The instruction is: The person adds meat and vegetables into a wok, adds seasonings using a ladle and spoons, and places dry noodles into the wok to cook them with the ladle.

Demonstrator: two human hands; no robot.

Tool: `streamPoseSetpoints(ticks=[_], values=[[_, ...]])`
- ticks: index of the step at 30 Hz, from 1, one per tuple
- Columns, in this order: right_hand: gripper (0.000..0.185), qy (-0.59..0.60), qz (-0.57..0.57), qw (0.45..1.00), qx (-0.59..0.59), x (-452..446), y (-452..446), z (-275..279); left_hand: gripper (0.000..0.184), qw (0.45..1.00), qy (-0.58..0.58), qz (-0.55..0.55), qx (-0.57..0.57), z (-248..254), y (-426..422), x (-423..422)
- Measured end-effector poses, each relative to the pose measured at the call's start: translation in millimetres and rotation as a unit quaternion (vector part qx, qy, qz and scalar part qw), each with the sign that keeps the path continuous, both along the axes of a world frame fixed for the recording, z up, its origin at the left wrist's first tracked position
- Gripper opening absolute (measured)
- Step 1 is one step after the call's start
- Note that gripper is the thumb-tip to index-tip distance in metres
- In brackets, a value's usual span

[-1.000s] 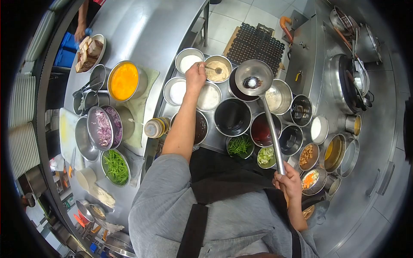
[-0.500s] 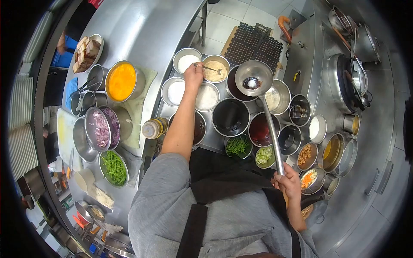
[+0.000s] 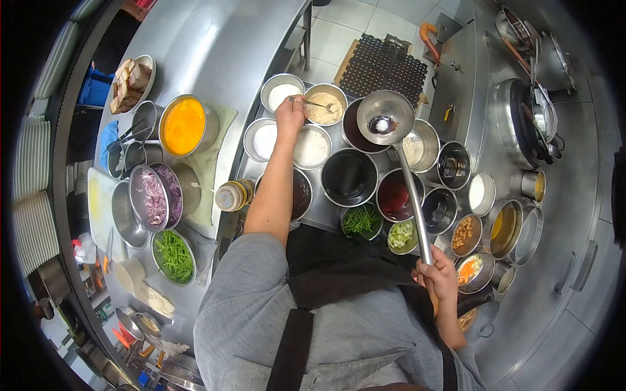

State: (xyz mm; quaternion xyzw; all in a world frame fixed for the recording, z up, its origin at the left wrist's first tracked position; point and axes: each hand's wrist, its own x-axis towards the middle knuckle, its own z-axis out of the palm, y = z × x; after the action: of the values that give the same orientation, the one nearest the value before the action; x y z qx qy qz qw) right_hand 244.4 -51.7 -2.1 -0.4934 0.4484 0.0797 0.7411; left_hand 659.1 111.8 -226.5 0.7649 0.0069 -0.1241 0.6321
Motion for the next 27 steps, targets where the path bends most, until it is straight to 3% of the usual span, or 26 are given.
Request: streamPoseSetpoints(ticks=[12,17,19,21,27], values=[[0.061,-0.026,-0.012,1.0,0.011,-8.1,-0.3,-8.3,0.022,1.0,-0.009,-0.001,-0.021,17.5,9.5,-3.4],[0.061,-0.021,0.013,1.0,-0.003,-1.3,3.1,-1.6,0.02,0.984,-0.014,-0.055,-0.172,83.4,24.4,-36.0],[0.061,-0.016,0.018,1.0,0.009,1.5,0.6,1.8,0.02,0.986,-0.037,-0.074,-0.145,104.5,28.7,-46.9],[0.062,-0.009,0.03,0.999,0.028,-1.7,2.8,2.4,0.019,0.982,-0.182,-0.038,-0.018,109.3,40.4,-52.9],[0.063,-0.035,0.036,0.999,0.017,-11.9,6.3,-8.4,0.019,0.984,-0.119,-0.072,0.114,67.3,82.0,-70.7]])
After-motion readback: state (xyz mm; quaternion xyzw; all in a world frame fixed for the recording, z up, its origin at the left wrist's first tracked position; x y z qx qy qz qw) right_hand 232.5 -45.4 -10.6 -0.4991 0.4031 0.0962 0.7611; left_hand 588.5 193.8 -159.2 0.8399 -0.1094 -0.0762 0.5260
